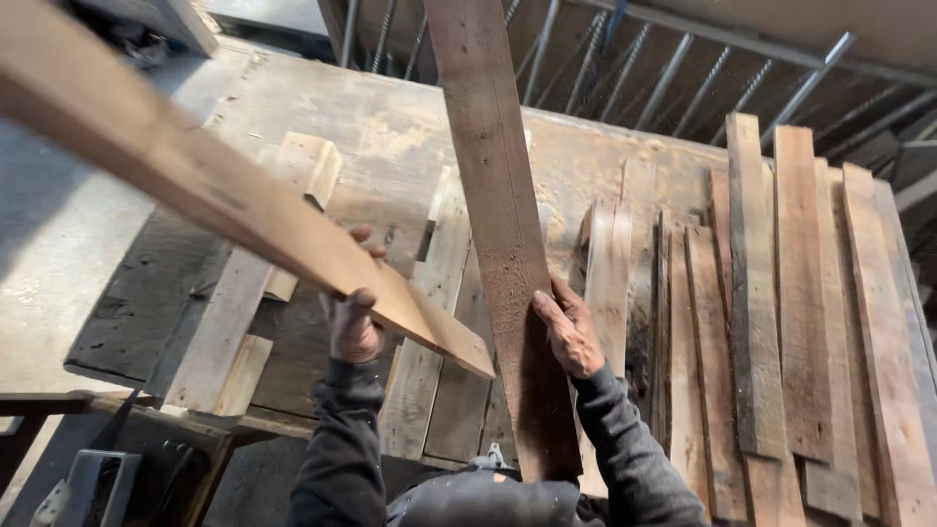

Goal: The person smooths a wooden plank with an angle grinder, then positions it on a wooden frame. They select nails from a container and hammer them into the plank to secure it to the frame.

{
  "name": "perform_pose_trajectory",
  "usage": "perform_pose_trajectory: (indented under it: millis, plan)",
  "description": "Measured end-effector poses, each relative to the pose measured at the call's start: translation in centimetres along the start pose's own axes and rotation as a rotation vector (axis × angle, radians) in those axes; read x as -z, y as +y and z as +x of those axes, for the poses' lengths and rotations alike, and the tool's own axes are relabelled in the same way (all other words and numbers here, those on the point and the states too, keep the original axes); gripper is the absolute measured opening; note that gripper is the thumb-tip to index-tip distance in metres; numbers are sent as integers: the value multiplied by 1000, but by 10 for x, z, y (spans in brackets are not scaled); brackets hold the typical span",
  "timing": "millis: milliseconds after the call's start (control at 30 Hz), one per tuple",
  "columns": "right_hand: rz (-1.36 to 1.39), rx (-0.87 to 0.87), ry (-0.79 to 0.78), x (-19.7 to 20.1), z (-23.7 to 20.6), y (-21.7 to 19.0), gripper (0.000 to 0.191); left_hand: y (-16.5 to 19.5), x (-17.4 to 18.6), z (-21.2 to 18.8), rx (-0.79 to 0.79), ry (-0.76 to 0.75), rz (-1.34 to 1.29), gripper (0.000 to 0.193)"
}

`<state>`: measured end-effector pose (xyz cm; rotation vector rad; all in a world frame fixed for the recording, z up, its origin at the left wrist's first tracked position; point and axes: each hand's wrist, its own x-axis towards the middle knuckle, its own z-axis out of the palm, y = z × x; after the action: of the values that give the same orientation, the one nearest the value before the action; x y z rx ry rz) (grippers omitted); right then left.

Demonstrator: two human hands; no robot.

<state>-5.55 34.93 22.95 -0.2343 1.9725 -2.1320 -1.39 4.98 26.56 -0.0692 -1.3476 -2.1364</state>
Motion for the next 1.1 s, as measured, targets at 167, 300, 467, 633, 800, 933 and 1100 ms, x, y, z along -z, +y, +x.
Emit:
perform_pose_trajectory:
  millis: [167,300,467,633,800,933,1100]
  plan:
    - [-15,-44,88,10,7,30,62,-13,20,-20,72,160,-233,118]
    - [-235,-82,58,30,22,26,69,-21,47,-21,134,192,-199,120]
    - [-823,-415,22,47,61,5,73,-31,84,-16,165,286,-244,110]
    - [-1578,338,-190,40,66,61,65,-50,99,-19,177,282,-256,104]
    - [-1550,207,-281,48,59,148,61,-67,100,-23,271,322,-236,106]
    - [-1507,127,-261,63,57,171,58,-74,103,-25,332,343,-209,112]
    - [-1540,149,-250,62,52,157,69,-80,105,-29,399,316,-196,115]
